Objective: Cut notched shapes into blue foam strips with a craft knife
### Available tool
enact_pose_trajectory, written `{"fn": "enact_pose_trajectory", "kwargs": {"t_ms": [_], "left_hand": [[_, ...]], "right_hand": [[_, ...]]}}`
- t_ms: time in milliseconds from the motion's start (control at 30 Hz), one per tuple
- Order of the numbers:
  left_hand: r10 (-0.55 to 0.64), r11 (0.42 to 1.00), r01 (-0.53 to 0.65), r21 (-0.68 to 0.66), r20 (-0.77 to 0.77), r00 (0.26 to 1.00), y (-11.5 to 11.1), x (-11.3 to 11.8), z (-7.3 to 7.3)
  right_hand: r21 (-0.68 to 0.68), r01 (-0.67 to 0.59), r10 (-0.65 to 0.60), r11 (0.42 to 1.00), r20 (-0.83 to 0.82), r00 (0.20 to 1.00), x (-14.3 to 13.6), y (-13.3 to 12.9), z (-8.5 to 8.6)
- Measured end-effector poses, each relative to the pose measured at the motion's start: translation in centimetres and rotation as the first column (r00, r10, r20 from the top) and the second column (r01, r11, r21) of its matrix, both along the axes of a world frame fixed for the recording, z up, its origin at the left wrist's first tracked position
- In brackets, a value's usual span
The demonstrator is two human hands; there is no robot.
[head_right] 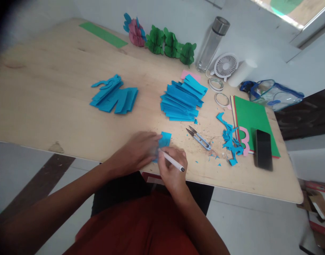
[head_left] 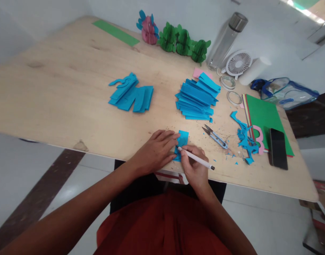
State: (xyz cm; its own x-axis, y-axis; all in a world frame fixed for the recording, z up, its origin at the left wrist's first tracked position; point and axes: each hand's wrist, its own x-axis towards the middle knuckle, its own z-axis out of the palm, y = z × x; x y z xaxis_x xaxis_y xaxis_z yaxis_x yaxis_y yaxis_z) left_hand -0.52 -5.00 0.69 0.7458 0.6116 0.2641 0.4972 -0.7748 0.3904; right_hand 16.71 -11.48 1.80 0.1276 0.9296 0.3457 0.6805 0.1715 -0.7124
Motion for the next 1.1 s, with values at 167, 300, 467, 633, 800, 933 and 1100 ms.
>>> {"fn": "enact_pose_trajectory", "kwargs": {"t_ms": [167,300,467,633,800,933,1100], "left_hand": [[0.004,1.000,-0.004,-0.003,0.011,1.000,0.01,-0.06,0.00],[0.003,1.000,-0.003,0.000,0.008,1.000,-0.02,-0.09,0.05],[0.009,1.000,-0.009,-0.004,0.001,1.000,0.03,-0.05,-0.09],[0.001,1.000,-0.001,0.002,-0.003,1.000,0.09,0.00,-0.22],[0.001,1.000,-0.001,-0.011,0.006,1.000,0.03,-0.07,-0.11],[0.008,1.000,-0.008,-0.008,0.006,1.000,0.02,-0.04,-0.15],[0.004,1.000,-0.004,0.007,0.006,1.000,0.01,-0.05,-0.16]], "right_hand": [[-0.029,0.014,-0.015,1.000,-0.034,0.999,0.12,-0.16,0.24],[-0.011,0.034,-0.035,0.999,-0.062,0.997,0.16,-0.24,0.22],[-0.025,0.043,-0.044,0.999,-0.021,0.999,0.04,-0.16,0.18],[-0.025,0.018,-0.018,1.000,-0.003,1.000,-0.01,-0.07,0.21],[-0.014,0.008,-0.008,1.000,-0.005,1.000,-0.02,-0.06,0.23],[-0.011,0.016,-0.016,1.000,-0.001,1.000,-0.01,-0.10,0.28],[-0.010,0.036,-0.036,0.999,0.012,0.999,0.05,-0.21,0.29]]}}
